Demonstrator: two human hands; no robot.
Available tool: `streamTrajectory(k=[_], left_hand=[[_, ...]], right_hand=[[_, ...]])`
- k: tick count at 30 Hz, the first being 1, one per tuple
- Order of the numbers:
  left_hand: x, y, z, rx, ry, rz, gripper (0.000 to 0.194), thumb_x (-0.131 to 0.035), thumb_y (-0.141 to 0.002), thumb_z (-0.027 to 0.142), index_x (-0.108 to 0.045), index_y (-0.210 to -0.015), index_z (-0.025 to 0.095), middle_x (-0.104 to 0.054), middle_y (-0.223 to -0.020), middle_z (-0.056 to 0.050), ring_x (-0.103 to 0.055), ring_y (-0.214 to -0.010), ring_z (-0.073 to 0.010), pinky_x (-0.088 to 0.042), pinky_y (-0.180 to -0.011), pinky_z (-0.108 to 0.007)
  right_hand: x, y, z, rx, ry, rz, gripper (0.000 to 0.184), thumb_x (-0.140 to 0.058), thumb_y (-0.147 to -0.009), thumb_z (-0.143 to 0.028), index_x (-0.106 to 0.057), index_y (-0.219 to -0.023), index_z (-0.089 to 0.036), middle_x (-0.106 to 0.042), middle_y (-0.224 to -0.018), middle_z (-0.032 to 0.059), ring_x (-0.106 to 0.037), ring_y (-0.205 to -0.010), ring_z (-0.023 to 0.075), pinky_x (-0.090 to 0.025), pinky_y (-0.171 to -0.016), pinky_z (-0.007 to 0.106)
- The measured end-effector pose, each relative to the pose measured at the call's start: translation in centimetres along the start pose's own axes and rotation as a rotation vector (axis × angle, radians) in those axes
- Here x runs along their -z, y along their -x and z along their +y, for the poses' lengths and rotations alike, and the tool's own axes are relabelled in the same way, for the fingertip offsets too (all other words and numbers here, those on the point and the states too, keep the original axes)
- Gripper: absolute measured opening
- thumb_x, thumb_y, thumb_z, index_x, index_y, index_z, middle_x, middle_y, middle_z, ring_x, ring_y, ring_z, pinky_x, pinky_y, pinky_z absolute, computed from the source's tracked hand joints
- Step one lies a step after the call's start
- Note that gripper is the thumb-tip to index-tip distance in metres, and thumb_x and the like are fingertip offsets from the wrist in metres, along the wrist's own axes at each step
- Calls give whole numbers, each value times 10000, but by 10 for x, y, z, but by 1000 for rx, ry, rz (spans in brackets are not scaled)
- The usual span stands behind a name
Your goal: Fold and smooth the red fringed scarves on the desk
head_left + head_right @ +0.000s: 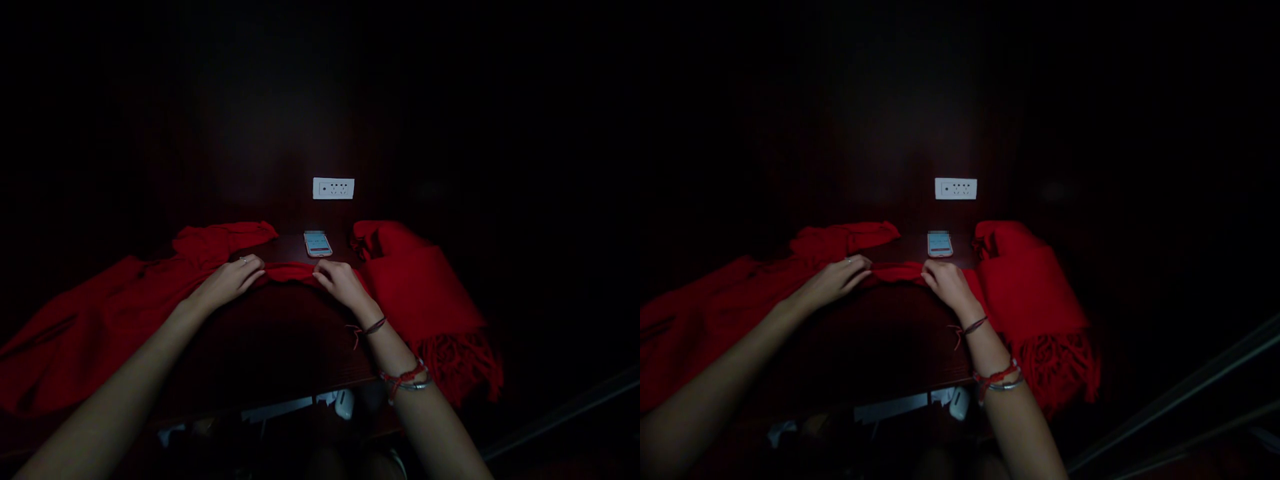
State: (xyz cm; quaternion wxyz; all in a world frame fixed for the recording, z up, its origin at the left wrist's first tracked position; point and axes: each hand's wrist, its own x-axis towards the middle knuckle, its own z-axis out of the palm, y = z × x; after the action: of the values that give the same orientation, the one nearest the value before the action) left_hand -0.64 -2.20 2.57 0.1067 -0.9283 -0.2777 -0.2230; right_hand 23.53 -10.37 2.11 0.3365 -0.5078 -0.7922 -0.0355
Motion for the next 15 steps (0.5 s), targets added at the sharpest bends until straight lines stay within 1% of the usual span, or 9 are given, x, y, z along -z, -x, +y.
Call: streamTrajectory(k=[2,5,7,8,9,10,12,13,15], left_hand=[[-3,-1,2,-11,-3,-28,307,-226,-861,354,-469,-900,170,-507,-914,-50,-503,-813,-146,-398,-742,-257],[-7,-2,3,-16,0,-84,309,-228,-858,352,-481,-895,178,-518,-918,-47,-515,-808,-146,-396,-738,-257],[-8,-1,2,2,22,-119,308,-265,-842,386,-478,-940,185,-528,-952,-51,-516,-851,-161,-388,-764,-272],[-7,0,0,20,45,-138,325,-314,-819,418,-456,-1004,192,-525,-994,-55,-511,-890,-173,-383,-782,-281],[-6,1,-1,39,74,-163,400,-378,-781,453,-407,-1091,200,-514,-1046,-61,-500,-934,-185,-379,-798,-287],[-4,3,-3,54,107,-195,533,-445,-732,479,-329,-1176,208,-492,-1105,-68,-484,-977,-195,-375,-812,-291],[-3,7,-9,66,159,-281,771,-533,-652,489,-169,-1275,217,-427,-1204,-78,-452,-1039,-205,-374,-828,-290],[-3,9,-12,71,168,-325,808,-544,-640,477,-137,-1289,222,-406,-1230,-76,-446,-1050,-206,-376,-828,-289],[-4,13,-21,110,132,-389,737,-531,-652,421,-199,-1281,228,-409,-1234,-70,-458,-1040,-208,-382,-825,-292]], right_hand=[[-2,0,1,26,-25,-36,94,-452,-775,-200,-532,-815,-170,-561,-785,27,-496,-718,118,-333,-649,211],[-6,0,1,72,-40,-102,144,-519,-731,-209,-535,-869,-172,-547,-849,36,-489,-761,125,-339,-666,218],[-9,0,1,81,-23,-126,95,-504,-736,-181,-541,-822,-164,-539,-819,34,-483,-743,119,-338,-662,215],[-10,0,1,78,-16,-124,71,-480,-748,-165,-539,-788,-159,-535,-791,32,-479,-725,114,-337,-656,210],[-10,-1,2,72,-13,-114,76,-456,-758,-152,-532,-763,-155,-531,-765,29,-475,-707,109,-335,-648,206],[-11,-1,2,66,-15,-99,86,-437,-764,-145,-522,-749,-154,-527,-748,27,-471,-692,105,-333,-641,202],[-12,-2,3,57,-32,-76,82,-422,-763,-145,-501,-745,-154,-523,-731,23,-463,-666,100,-330,-625,196],[-12,-2,3,54,-41,-73,78,-418,-760,-144,-492,-739,-155,-521,-722,19,-460,-656,98,-329,-618,193],[-11,-2,4,44,-57,-64,73,-412,-751,-144,-477,-724,-161,-514,-704,12,-452,-637,96,-325,-605,189]])
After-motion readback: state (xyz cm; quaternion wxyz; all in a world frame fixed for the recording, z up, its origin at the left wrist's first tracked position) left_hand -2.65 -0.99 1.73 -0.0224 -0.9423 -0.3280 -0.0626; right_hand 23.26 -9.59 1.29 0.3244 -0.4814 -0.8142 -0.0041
